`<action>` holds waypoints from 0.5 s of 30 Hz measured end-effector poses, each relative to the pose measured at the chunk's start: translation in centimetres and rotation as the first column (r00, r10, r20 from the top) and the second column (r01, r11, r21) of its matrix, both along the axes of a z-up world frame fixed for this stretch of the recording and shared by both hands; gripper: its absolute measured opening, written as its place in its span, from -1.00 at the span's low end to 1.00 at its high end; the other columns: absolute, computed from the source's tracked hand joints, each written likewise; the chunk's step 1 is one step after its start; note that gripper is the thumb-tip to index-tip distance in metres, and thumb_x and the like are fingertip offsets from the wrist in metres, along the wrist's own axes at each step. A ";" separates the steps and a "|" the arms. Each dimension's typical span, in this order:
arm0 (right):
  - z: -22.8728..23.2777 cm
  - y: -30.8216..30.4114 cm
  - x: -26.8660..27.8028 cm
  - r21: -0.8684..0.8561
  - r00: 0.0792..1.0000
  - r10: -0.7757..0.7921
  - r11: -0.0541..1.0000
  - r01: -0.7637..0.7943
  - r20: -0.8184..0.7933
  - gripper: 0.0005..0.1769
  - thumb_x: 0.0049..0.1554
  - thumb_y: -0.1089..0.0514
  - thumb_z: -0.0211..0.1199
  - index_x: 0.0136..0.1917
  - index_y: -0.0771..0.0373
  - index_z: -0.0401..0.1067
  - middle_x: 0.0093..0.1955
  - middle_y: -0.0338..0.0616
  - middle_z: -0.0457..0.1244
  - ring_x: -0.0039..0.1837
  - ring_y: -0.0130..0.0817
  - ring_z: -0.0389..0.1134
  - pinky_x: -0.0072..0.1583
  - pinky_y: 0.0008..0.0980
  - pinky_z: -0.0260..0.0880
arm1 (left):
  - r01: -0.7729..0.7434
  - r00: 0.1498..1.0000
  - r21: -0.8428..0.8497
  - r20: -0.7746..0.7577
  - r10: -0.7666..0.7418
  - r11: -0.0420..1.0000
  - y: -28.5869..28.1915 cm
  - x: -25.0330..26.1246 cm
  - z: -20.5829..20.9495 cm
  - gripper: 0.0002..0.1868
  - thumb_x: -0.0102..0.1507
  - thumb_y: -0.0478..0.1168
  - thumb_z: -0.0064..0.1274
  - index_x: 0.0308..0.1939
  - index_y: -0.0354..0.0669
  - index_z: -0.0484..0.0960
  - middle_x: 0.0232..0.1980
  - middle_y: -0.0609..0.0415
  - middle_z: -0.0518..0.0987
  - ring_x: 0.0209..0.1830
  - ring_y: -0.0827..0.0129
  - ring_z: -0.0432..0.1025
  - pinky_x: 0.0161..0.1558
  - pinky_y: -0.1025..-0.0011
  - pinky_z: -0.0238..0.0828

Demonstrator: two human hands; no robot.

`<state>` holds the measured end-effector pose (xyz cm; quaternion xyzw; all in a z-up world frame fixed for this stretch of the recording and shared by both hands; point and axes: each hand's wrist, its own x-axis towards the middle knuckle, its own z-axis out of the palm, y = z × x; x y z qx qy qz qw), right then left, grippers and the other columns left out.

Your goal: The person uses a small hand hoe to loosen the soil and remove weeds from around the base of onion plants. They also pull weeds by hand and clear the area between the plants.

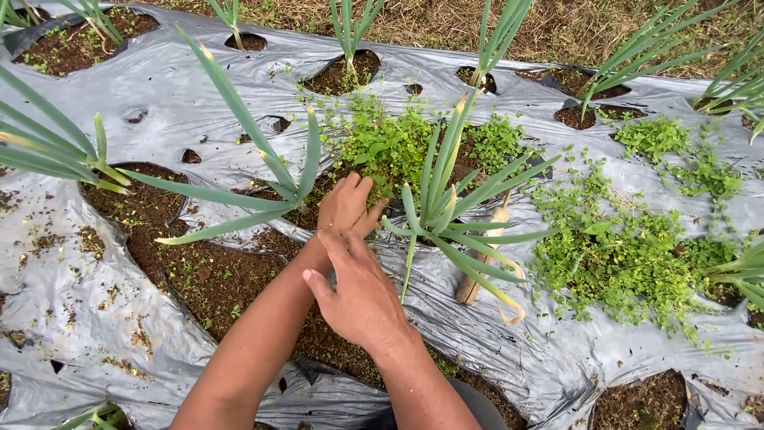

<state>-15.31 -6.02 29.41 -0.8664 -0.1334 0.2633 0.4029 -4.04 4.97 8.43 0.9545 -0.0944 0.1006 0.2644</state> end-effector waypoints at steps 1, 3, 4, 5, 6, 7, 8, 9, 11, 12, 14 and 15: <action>0.1 0.0 -0.1 0.011 1.000 0.000 1.000 0.000 0.002 -0.35 0.25 0.04 0.09 0.53 0.35 0.16 0.50 0.50 -0.01 0.53 0.44 0.03 0.40 0.28 0.18 | 0.022 0.997 0.088 -0.071 -0.016 0.996 -0.5 -1.0 2.0 -0.64 0.24 -0.03 0.24 -0.20 -0.17 0.43 -0.21 -0.03 0.33 -0.18 -0.02 0.44 -0.24 0.01 0.52; 0.6 0.1 -0.2 0.008 1.000 -0.002 1.000 0.002 -0.025 -0.34 0.24 0.05 0.08 0.54 0.34 0.14 0.51 0.50 -0.03 0.54 0.43 0.01 0.42 0.27 0.16 | 0.016 0.992 0.155 -0.130 0.004 0.988 -0.1 -0.1 -1.0 -0.69 0.21 -0.07 0.23 -0.19 -0.10 0.43 -0.21 0.01 0.37 -0.19 0.03 0.47 -0.26 0.04 0.55; 1.0 0.1 -0.1 0.005 0.999 -0.006 1.000 0.007 -0.048 -0.33 0.24 0.05 0.07 0.54 0.34 0.12 0.52 0.50 -0.05 0.55 0.42 -0.01 0.44 0.25 0.13 | 0.015 0.983 0.221 -0.182 0.026 0.975 0.1 0.6 -2.3 -0.72 0.18 -0.10 0.21 -0.17 -0.03 0.44 -0.21 0.04 0.41 -0.19 0.09 0.50 -0.28 0.08 0.58; 0.8 0.0 -0.2 0.005 0.999 -0.006 1.000 0.006 -0.044 -0.33 0.24 0.05 0.07 0.54 0.34 0.12 0.52 0.50 -0.05 0.55 0.42 -0.01 0.44 0.25 0.13 | 0.014 0.984 0.221 -0.178 0.026 0.975 0.1 0.9 -2.8 -0.72 0.18 -0.10 0.21 -0.17 -0.03 0.44 -0.21 0.04 0.41 -0.19 0.09 0.50 -0.28 0.08 0.58; 0.7 0.0 -0.3 -0.001 0.999 -0.003 1.000 0.003 -0.037 -0.33 0.25 0.03 0.07 0.55 0.33 0.12 0.52 0.47 -0.05 0.55 0.41 -0.01 0.43 0.25 0.14 | 0.043 0.982 0.269 -0.188 0.009 0.962 0.1 1.2 -3.4 -0.81 0.19 -0.17 0.13 -0.19 -0.05 0.46 -0.24 0.01 0.47 -0.22 0.08 0.53 -0.29 0.06 0.58; 0.5 -0.1 -0.3 -0.008 1.000 0.000 1.000 -0.001 -0.030 -0.33 0.25 0.02 0.08 0.55 0.31 0.12 0.53 0.45 -0.05 0.56 0.41 -0.01 0.43 0.25 0.15 | 0.071 0.980 0.316 -0.199 -0.007 0.946 0.1 1.5 -4.0 -0.89 0.20 -0.24 0.05 -0.21 -0.08 0.48 -0.27 -0.02 0.52 -0.25 0.07 0.55 -0.30 0.04 0.58; 0.5 -0.1 -0.3 -0.008 1.000 0.002 1.000 -0.002 -0.030 -0.33 0.25 0.02 0.08 0.55 0.31 0.12 0.53 0.45 -0.05 0.56 0.41 -0.01 0.43 0.25 0.15 | 0.070 0.980 0.316 -0.199 -0.006 0.946 -0.1 1.7 -3.6 -0.89 0.20 -0.24 0.05 -0.21 -0.08 0.48 -0.27 -0.02 0.52 -0.25 0.07 0.55 -0.30 0.04 0.58; 0.4 0.0 -0.3 -0.005 1.000 -0.002 1.000 0.002 -0.025 -0.33 0.25 0.02 0.08 0.56 0.30 0.12 0.53 0.45 -0.05 0.56 0.41 -0.01 0.43 0.25 0.14 | 0.060 0.983 0.330 -0.186 0.002 0.942 -0.3 1.9 -3.3 -0.93 0.22 -0.28 0.01 -0.22 -0.09 0.49 -0.29 -0.03 0.54 -0.24 0.06 0.56 -0.29 0.02 0.59; 0.5 0.0 -0.3 0.002 1.000 -0.002 1.000 0.002 -0.022 -0.32 0.25 0.02 0.08 0.56 0.29 0.11 0.53 0.44 -0.05 0.56 0.41 -0.01 0.43 0.25 0.14 | 0.047 0.985 0.347 -0.174 0.015 0.937 0.0 2.5 -2.4 -0.95 0.23 -0.31 -0.03 -0.23 -0.10 0.49 -0.30 -0.03 0.55 -0.24 0.04 0.57 -0.28 0.01 0.60; 0.6 0.0 -0.4 -0.006 1.000 -0.012 1.000 0.012 -0.029 -0.33 0.25 0.03 0.07 0.56 0.29 0.11 0.53 0.44 -0.05 0.56 0.39 -0.01 0.44 0.24 0.13 | 0.018 0.988 0.334 -0.148 0.033 0.943 0.3 2.7 -1.9 -0.97 0.28 -0.31 -0.02 -0.20 -0.14 0.48 -0.30 -0.04 0.53 -0.23 0.07 0.57 -0.26 0.08 0.61; 0.6 -0.1 -0.1 -0.014 0.999 -0.025 1.000 0.025 -0.033 -0.34 0.26 0.04 0.07 0.56 0.30 0.11 0.53 0.43 -0.05 0.57 0.37 -0.01 0.44 0.24 0.12 | -0.009 0.992 0.320 -0.119 0.050 0.948 0.7 3.2 -1.5 -0.97 0.33 -0.32 -0.02 -0.17 -0.17 0.48 -0.29 -0.05 0.51 -0.23 0.09 0.56 -0.24 0.15 0.63; 0.5 -0.3 0.1 -0.037 0.999 -0.048 0.998 0.047 -0.015 -0.35 0.26 0.04 0.06 0.55 0.32 0.12 0.54 0.45 -0.06 0.57 0.37 -0.02 0.44 0.24 0.12 | -0.082 0.987 0.166 -0.126 0.103 0.983 0.7 3.5 -1.7 -0.95 0.36 -0.34 -0.05 -0.12 -0.26 0.48 -0.30 -0.09 0.52 -0.26 0.06 0.55 -0.28 0.12 0.60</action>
